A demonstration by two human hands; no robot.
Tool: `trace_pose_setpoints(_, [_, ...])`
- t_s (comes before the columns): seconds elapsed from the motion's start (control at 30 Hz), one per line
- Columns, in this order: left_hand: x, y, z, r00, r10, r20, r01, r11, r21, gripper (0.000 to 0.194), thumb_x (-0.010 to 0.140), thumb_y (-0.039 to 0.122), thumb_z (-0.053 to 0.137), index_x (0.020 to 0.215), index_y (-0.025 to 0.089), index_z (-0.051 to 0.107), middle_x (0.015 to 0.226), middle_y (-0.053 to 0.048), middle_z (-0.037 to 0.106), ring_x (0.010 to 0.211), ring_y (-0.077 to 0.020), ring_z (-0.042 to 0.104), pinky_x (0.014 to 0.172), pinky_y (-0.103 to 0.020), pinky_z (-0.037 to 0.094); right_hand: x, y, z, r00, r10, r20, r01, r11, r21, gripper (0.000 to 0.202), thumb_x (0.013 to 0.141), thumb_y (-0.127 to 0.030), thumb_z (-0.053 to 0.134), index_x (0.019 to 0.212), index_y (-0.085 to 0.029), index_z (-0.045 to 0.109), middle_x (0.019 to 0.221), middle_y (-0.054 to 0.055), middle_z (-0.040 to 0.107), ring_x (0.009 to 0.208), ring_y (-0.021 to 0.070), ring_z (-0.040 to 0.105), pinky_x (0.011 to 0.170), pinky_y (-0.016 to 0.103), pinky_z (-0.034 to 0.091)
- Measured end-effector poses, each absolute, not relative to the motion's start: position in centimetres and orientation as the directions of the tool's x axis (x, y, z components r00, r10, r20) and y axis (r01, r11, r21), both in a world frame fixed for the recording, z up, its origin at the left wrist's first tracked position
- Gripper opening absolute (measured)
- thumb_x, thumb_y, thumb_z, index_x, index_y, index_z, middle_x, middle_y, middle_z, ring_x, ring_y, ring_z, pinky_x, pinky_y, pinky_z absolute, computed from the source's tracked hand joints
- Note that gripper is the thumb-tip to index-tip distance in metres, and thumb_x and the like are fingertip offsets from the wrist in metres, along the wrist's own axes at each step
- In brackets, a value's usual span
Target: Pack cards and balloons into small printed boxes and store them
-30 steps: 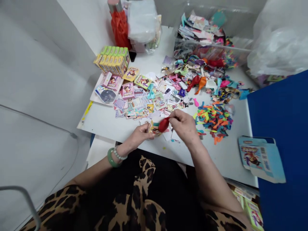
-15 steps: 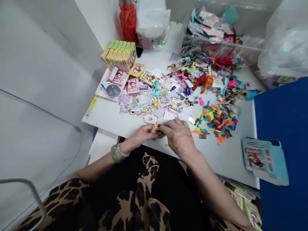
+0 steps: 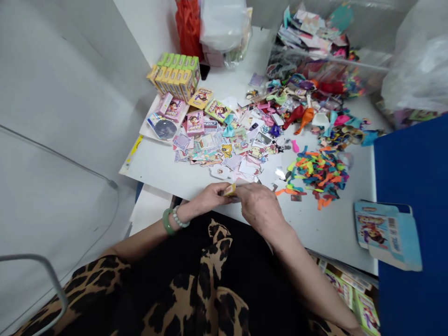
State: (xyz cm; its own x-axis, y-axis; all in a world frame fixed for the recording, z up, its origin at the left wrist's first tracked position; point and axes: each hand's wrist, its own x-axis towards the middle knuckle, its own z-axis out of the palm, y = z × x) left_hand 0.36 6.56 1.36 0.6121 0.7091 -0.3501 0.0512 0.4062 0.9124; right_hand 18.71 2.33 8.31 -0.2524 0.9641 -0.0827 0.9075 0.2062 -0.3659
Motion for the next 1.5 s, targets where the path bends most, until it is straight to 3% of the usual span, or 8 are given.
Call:
trace_pose_setpoints(0.17, [0.4,6.0,1.6,0.662,0.624,-0.416,0.037,0.527,0.849,0.028,0.071,0.033,0.086,0.089,0.016,0.073,0.083,0.001,0.07,0.076,-0.0134,0.061,0.074,-0.027,0.047,19.9,1.7,8.7,-0.287,0.932,-0.223,0.905,0.187,-0.383,0.031,0.085,-0.006,0.053,0.096,-0.025,0.075,0.08,0.006,0.069,0.073,0.0223,0.062,0.068,0.032,0.041])
trace_pose_setpoints(0.37, [-0.1,5.6,2.2,0.691,0.533,-0.489,-0.063,0.718,0.693,0.046,0.063,0.034,0.094,0.1,0.016,0.075,0.1,-0.008,0.077,0.087,-0.0204,0.07,0.08,-0.033,0.054,21.1,0.2,8.4,0.128,0.989,0.078,0.565,-0.008,-0.825,0.022,0.096,-0.041,0.057,0.096,-0.028,0.075,0.1,0.008,0.077,0.097,0.0269,0.07,0.087,0.043,0.055])
trace_pose_setpoints(0.47, [0.0,5.1,2.2,0.715,0.523,-0.464,-0.099,0.732,0.674,0.047,0.061,0.033,0.097,0.1,0.016,0.077,0.104,-0.009,0.078,0.094,-0.0218,0.07,0.092,-0.036,0.053,21.1,-0.9,7.5,0.34,0.922,-0.184,0.298,-0.291,-0.909,0.023,0.083,-0.049,0.071,0.086,-0.026,0.075,0.085,0.005,0.074,0.081,0.0246,0.067,0.077,0.041,0.054])
trace_pose_setpoints(0.57, [0.1,4.6,2.1,0.755,0.478,-0.449,-0.073,0.741,0.668,0.051,0.06,0.038,0.099,0.102,0.017,0.078,0.106,-0.007,0.079,0.1,-0.0222,0.071,0.099,-0.036,0.051,20.2,-2.0,6.1,0.22,0.83,-0.512,-0.048,-0.515,-0.856,0.03,0.072,-0.053,0.077,0.077,-0.024,0.074,0.072,0.002,0.069,0.065,0.019,0.058,0.063,0.034,0.048])
trace_pose_setpoints(0.73, [-0.2,4.0,2.8,0.82,0.358,-0.447,0.042,0.741,0.67,0.046,0.077,0.056,0.088,0.106,0.021,0.079,0.114,-0.007,0.08,0.114,-0.0254,0.069,0.106,-0.037,0.05,18.5,-3.4,4.2,0.22,0.718,-0.661,-0.254,-0.612,-0.749,0.033,0.062,-0.046,0.081,0.085,-0.023,0.077,0.072,0.0,0.072,0.065,0.0187,0.059,0.064,0.032,0.046])
trace_pose_setpoints(0.87, [-0.1,4.0,3.4,0.776,0.393,-0.493,0.058,0.734,0.676,0.035,0.098,0.051,0.066,0.101,0.018,0.08,0.112,-0.009,0.081,0.113,-0.0251,0.069,0.106,-0.039,0.049,18.3,-3.8,4.1,0.189,0.737,-0.649,-0.248,-0.604,-0.758,0.035,0.065,-0.049,0.08,0.089,-0.024,0.077,0.073,0.001,0.072,0.067,0.0205,0.061,0.065,0.032,0.047])
trace_pose_setpoints(1.3, [0.7,3.3,2.4,0.68,0.28,-0.678,0.114,0.873,0.474,0.023,0.089,0.041,0.072,0.091,0.019,0.081,0.091,-0.006,0.08,0.087,-0.0218,0.07,0.083,-0.034,0.056,18.4,-4.4,4.4,0.106,0.74,-0.664,-0.267,-0.622,-0.736,0.026,0.065,-0.049,0.08,0.078,-0.026,0.076,0.076,0.004,0.075,0.068,0.0247,0.065,0.058,0.035,0.049])
trace_pose_setpoints(1.5, [1.6,3.8,0.0,0.515,0.506,-0.692,0.191,0.719,0.668,0.006,0.064,0.021,0.072,0.07,0.02,0.072,0.062,0.003,0.063,0.061,-0.0163,0.055,0.062,-0.029,0.047,19.0,-4.4,1.1,0.208,0.924,-0.319,0.188,-0.358,-0.915,0.023,0.078,-0.049,0.075,0.089,-0.032,0.086,0.105,0.005,0.082,0.105,0.0364,0.075,0.094,0.05,0.062])
